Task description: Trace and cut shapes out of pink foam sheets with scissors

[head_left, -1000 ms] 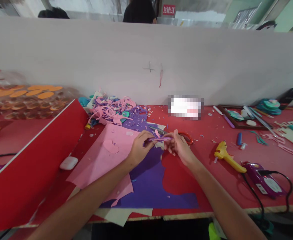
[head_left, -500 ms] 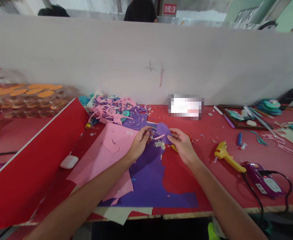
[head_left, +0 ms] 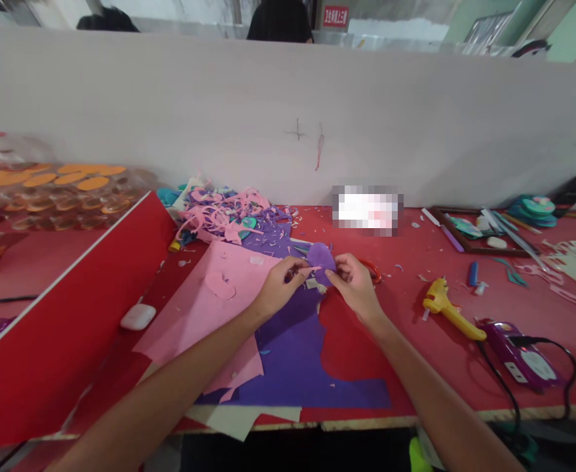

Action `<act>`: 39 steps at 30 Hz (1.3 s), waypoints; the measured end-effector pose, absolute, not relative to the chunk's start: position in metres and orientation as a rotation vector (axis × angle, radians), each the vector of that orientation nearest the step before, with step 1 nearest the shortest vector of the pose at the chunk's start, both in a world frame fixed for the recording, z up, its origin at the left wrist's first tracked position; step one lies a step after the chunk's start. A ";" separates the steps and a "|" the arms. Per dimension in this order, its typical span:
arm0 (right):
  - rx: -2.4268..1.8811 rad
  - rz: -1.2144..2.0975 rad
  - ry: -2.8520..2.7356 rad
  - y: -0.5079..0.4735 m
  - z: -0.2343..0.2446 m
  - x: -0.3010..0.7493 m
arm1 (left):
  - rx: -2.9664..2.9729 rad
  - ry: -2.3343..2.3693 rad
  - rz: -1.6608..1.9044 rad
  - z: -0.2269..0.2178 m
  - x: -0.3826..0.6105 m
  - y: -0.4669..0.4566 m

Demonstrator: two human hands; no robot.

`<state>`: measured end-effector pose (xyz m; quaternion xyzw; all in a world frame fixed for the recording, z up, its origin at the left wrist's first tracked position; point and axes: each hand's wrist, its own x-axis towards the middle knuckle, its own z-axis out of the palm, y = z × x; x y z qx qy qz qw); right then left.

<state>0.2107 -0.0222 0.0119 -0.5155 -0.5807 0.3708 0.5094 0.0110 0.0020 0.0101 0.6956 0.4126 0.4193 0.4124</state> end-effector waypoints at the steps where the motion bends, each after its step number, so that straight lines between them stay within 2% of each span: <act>1: -1.244 0.887 -1.399 -0.022 0.013 0.210 | 1.754 1.038 1.056 0.010 0.011 0.002; 39: -1.229 0.931 -1.360 -0.025 0.018 0.210 | 1.649 1.093 1.109 0.016 0.010 0.000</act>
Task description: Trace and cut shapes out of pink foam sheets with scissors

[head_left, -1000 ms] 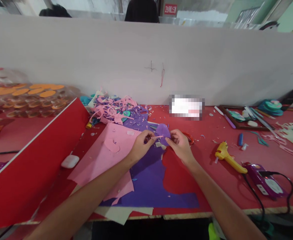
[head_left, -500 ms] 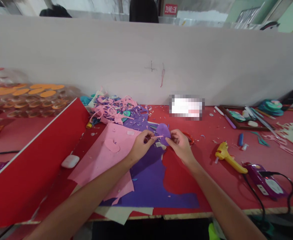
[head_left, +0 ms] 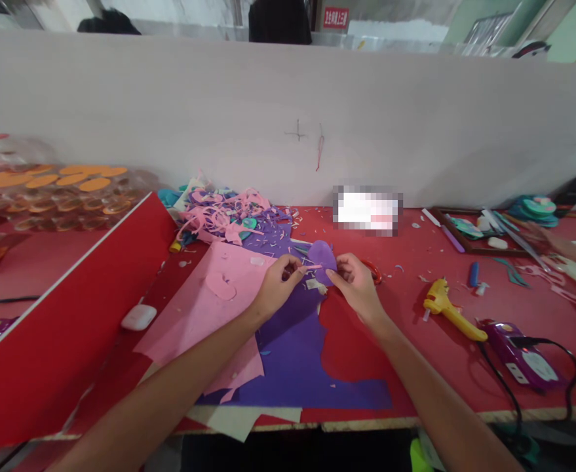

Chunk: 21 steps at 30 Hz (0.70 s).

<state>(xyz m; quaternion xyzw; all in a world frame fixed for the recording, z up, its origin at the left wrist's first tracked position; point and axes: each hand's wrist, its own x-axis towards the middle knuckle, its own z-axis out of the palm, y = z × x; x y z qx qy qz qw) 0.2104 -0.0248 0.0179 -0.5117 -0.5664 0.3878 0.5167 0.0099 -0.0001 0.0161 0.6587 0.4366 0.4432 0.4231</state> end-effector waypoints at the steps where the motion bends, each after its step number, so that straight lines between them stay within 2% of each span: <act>1: -1.229 0.935 -1.357 -0.025 0.018 0.210 | 1.645 1.092 1.111 0.016 0.010 0.000; 21: -1.224 0.892 -1.333 -0.026 0.020 0.212 | 1.651 1.100 1.123 0.012 0.009 0.001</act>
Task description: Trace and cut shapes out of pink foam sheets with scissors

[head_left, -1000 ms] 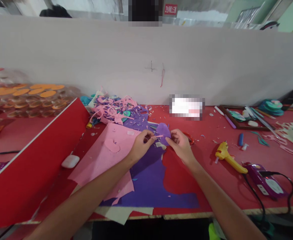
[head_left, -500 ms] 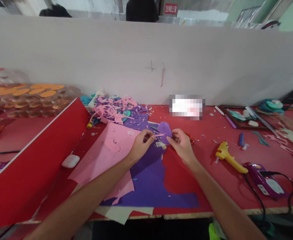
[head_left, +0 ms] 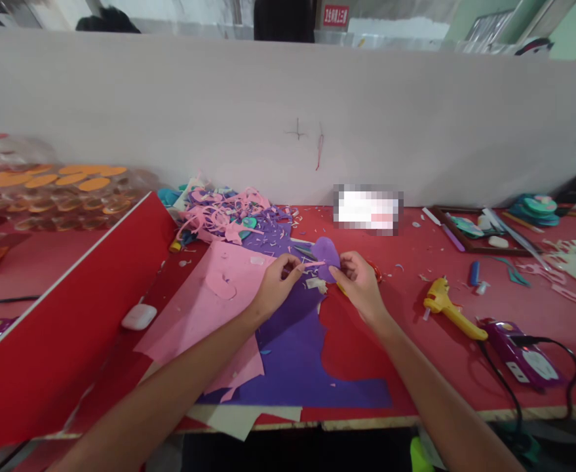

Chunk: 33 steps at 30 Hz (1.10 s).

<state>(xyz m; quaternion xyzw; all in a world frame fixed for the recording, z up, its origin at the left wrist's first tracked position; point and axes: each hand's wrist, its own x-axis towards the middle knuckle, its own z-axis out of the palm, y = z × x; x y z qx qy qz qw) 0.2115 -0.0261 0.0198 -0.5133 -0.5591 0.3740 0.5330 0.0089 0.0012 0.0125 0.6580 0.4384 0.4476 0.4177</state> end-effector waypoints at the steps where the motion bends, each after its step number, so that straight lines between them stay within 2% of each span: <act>1: -1.224 0.895 -1.331 -0.026 0.019 0.212 | 1.652 1.100 1.123 0.012 0.009 0.001; 33: -1.210 0.874 -1.369 -0.024 0.016 0.213 | 1.619 1.117 1.123 0.011 0.009 0.002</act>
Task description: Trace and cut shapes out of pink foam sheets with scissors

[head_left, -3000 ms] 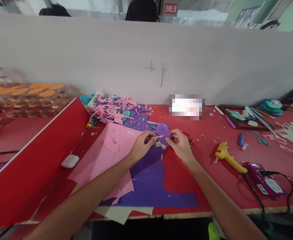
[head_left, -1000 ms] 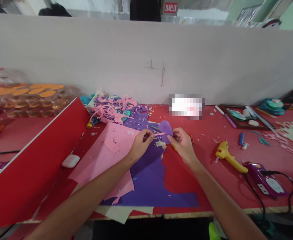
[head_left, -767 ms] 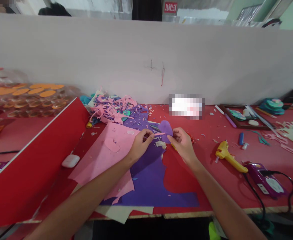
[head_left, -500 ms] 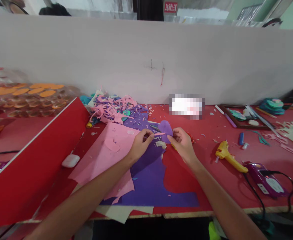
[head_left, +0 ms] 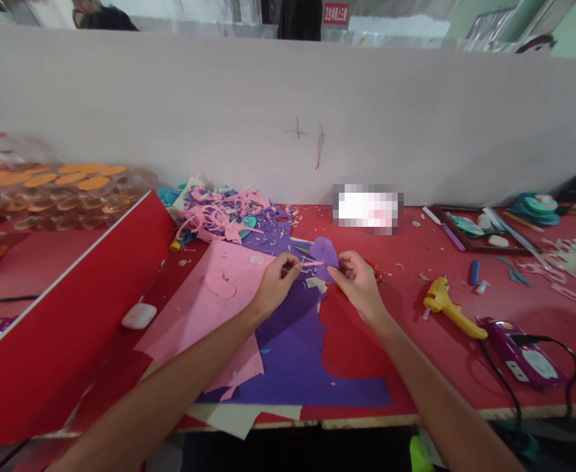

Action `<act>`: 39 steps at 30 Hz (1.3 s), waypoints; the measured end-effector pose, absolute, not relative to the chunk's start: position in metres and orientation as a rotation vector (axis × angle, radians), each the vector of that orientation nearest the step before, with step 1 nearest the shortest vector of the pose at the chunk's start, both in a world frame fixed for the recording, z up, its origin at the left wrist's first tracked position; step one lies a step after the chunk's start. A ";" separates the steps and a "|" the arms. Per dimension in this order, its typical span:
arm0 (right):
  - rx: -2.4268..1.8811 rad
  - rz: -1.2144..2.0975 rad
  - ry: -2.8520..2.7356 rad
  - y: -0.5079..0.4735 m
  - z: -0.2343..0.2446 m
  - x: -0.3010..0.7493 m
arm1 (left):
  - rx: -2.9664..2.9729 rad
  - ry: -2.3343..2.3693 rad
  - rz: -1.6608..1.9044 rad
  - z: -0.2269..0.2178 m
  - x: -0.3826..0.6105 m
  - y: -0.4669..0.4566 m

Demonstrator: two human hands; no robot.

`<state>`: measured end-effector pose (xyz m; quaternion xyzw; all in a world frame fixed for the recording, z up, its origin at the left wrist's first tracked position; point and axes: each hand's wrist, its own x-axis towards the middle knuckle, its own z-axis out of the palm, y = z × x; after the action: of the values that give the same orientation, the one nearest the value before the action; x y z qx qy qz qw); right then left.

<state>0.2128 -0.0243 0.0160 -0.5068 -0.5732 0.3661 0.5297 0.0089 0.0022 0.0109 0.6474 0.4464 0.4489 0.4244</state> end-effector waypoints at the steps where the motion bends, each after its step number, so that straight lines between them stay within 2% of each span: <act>1: -1.208 0.876 -1.370 -0.024 0.016 0.213 | 1.621 1.120 1.122 0.011 0.009 0.002; 27: -1.159 0.980 -1.468 -0.027 0.020 0.205 | 1.774 1.071 1.106 0.013 0.011 0.000; 39: -1.182 0.917 -1.504 -0.028 0.018 0.206 | 1.753 1.055 1.124 0.011 0.009 -0.001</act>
<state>0.2061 -0.0277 0.0182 -0.4862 -0.6186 0.3772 0.4885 0.0094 -0.0006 0.0106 0.6906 0.4157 0.4429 0.3925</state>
